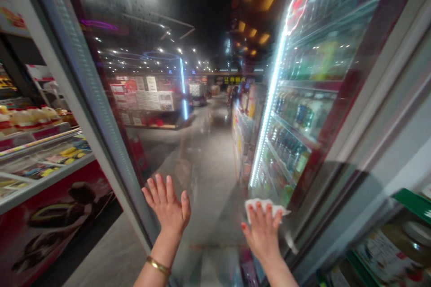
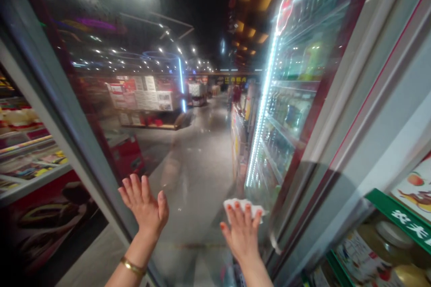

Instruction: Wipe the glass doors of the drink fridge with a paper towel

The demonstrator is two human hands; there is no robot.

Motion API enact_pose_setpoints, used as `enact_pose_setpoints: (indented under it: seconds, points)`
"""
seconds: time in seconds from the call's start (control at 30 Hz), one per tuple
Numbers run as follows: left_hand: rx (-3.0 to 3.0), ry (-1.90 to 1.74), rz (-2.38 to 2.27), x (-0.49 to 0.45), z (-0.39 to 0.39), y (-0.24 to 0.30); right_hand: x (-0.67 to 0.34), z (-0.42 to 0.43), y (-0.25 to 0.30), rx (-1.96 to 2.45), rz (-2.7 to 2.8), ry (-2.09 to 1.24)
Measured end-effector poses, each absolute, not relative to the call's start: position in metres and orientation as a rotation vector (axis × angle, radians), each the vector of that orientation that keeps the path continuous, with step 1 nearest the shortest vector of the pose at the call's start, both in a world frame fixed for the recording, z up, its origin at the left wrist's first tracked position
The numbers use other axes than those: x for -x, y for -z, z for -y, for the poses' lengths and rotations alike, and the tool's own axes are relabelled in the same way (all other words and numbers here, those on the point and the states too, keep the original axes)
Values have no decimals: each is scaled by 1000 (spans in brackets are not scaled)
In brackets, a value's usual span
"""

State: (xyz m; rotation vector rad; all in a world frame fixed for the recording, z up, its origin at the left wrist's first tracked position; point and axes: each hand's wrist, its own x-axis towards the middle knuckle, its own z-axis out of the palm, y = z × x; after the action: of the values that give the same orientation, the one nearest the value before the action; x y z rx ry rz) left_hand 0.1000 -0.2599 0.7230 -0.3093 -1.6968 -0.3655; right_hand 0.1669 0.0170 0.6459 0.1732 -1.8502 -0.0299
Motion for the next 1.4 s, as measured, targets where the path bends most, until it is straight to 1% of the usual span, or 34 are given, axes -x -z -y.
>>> enact_pose_setpoints:
  seconds: [0.1, 0.17, 0.27, 0.3, 0.37, 0.47, 0.53, 0.57, 0.7, 0.73, 0.8, 0.9, 0.97, 1.03, 1.1, 1.17, 1.2, 1.27, 1.33, 1.4]
  points:
    - [302, 363, 1690, -101, 258, -724, -152, -30, -657, 62, 1795, -104]
    - [295, 367, 1695, -101, 259, -722, -148, -6, -651, -6, 1853, -86]
    - [291, 376, 1704, -101, 261, -721, -155, 34, -630, -288, 1972, 33]
    - [291, 378, 1706, -101, 262, -720, -158, 37, -625, -325, 1986, 52]
    - [298, 381, 1708, -100, 262, -720, -162, 18, -629, -244, 1981, 36]
    - [310, 376, 1686, -100, 262, -721, -159, -25, -663, 123, 1890, -139]
    - [305, 369, 1678, -99, 261, -720, -154, -27, -688, 258, 1850, -231]
    - [306, 360, 1676, -99, 261, -720, -152, -17, -695, 201, 1874, -205]
    - [293, 351, 1679, -98, 261, -716, -155, 39, -692, -404, 1961, 152]
    - [285, 360, 1680, -97, 261, -716, -157, 41, -693, -457, 1949, 187]
    - [276, 373, 1683, -96, 261, -714, -157, 22, -707, -344, 1943, 147]
    - [289, 345, 1678, -95, 260, -713, -149, -23, -761, 65, 1871, -28]
    - [285, 326, 1680, -94, 258, -713, -143, -30, -793, 149, 1799, -70]
    - [279, 320, 1686, -94, 257, -714, -140, -13, -801, -70, 1808, 42]
    - [273, 320, 1682, -94, 257, -714, -142, 8, -785, -410, 1838, 242]
    - [267, 321, 1677, -94, 256, -714, -148, 11, -768, -594, 1847, 371]
    - [267, 321, 1678, -93, 256, -714, -150, 3, -766, -582, 1857, 373]
    - [275, 325, 1680, -93, 255, -713, -152, -27, -783, -387, 1876, 267]
    - [274, 330, 1672, -92, 254, -712, -148, -54, -819, -119, 1846, 87]
    - [263, 340, 1665, -92, 252, -712, -140, -56, -851, 47, 1797, -49]
